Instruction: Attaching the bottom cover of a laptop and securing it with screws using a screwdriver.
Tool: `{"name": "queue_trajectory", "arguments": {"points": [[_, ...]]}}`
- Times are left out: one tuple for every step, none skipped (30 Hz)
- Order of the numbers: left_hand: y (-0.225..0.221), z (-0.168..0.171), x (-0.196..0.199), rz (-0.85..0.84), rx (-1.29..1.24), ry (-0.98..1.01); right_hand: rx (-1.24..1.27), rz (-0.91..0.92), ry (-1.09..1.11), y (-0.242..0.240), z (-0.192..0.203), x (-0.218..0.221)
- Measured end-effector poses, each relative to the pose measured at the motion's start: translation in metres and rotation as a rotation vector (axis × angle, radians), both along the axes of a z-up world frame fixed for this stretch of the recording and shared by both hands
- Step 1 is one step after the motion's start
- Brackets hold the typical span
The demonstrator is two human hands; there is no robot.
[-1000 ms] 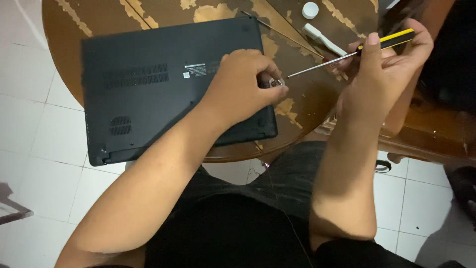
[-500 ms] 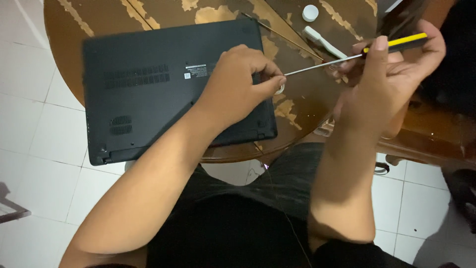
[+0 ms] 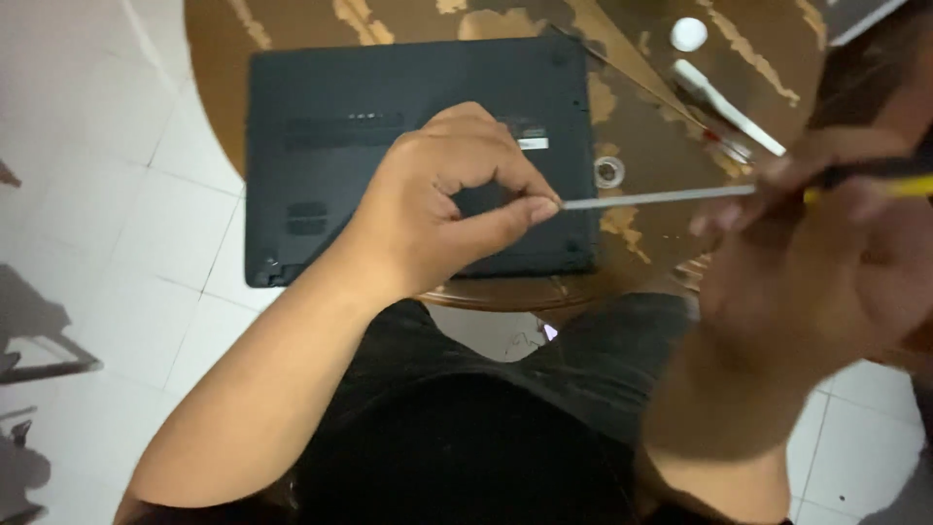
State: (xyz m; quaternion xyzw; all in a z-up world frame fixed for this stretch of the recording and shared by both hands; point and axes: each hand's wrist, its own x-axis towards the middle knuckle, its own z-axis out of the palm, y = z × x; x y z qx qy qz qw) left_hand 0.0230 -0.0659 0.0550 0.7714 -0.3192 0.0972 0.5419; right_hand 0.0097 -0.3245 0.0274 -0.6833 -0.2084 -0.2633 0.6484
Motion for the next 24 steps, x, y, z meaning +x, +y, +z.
{"name": "queue_trajectory", "arguments": {"points": [[0.007, 0.005, -0.005, 0.015, 0.001, 0.000, 0.001, 0.015, 0.000, 0.001, -0.002, -0.005], [0.014, 0.010, -0.011, -0.005, 0.014, 0.002, 0.039, 0.136, 0.006, 0.002, -0.005, -0.009], [0.021, 0.014, -0.016, -0.024, 0.025, 0.007, 0.075, 0.259, 0.015, 0.002, -0.007, -0.014], [0.030, 0.016, -0.021, -0.006, 0.024, 0.008, 0.075, 0.276, 0.017, -0.010, -0.027, -0.022], [0.038, 0.017, -0.026, 0.018, 0.043, -0.039, 0.355, 0.517, 0.099, -0.022, -0.046, -0.031], [0.046, 0.019, -0.031, 0.042, 0.064, -0.087, 0.640, 0.754, 0.187, -0.035, -0.065, -0.039], [0.053, 0.018, -0.036, 0.060, 0.064, -0.088, 0.638, 0.772, 0.192, -0.017, -0.051, -0.042], [0.060, 0.018, -0.042, 0.083, 0.062, -0.088, 0.591, 0.534, 0.233, 0.000, -0.036, -0.046], [0.066, 0.018, -0.048, 0.104, 0.059, -0.088, 0.538, 0.293, 0.266, 0.018, -0.021, -0.052], [0.071, 0.018, -0.052, 0.119, 0.059, -0.089, 0.535, 0.308, 0.269, 0.028, -0.013, -0.053], [0.076, 0.018, -0.056, 0.115, 0.076, -0.094, 0.217, 0.162, 0.221, 0.038, -0.006, -0.055], [0.080, 0.017, -0.060, 0.111, 0.092, -0.098, -0.094, 0.017, 0.165, 0.047, 0.002, -0.058], [0.084, 0.017, -0.063, 0.124, 0.090, -0.102, -0.097, 0.030, 0.161, 0.013, -0.005, -0.043], [0.087, 0.017, -0.065, 0.109, 0.068, -0.099, 0.013, 0.388, 0.751, -0.020, -0.012, -0.027], [0.091, 0.016, -0.069, 0.094, 0.042, -0.092, 0.128, 0.683, 1.371, -0.054, -0.017, -0.011], [0.095, 0.014, -0.073, 0.107, 0.037, -0.093, 0.115, 0.691, 1.374, -0.043, 0.003, -0.024], [0.099, 0.012, -0.075, 0.119, 0.001, -0.083, -0.372, 0.570, 0.918, -0.032, 0.023, -0.036], [0.103, 0.009, -0.078, 0.130, -0.035, -0.074, -0.802, 0.399, 0.419, -0.022, 0.042, -0.048], [0.106, 0.009, -0.079, 0.141, -0.040, -0.077, -0.810, 0.406, 0.413, 0.015, 0.034, -0.056], [0.109, 0.009, -0.080, 0.104, -0.064, -0.092, -0.617, 0.180, 0.208, 0.051, 0.025, -0.065], [0.111, 0.008, -0.081, 0.064, -0.087, -0.105, -0.411, -0.050, 0.018, 0.087, 0.016, -0.074], [0.113, 0.004, -0.082, 0.071, -0.092, -0.108, -0.416, -0.044, 0.014, 0.059, 0.024, -0.068], [0.115, 0.000, -0.082, 0.065, -0.110, -0.115, -0.621, 0.109, 0.166, 0.033, 0.032, -0.061], [0.117, -0.004, -0.082, 0.060, -0.128, -0.122, -0.821, 0.259, 0.326, 0.006, 0.040, -0.054]]}}
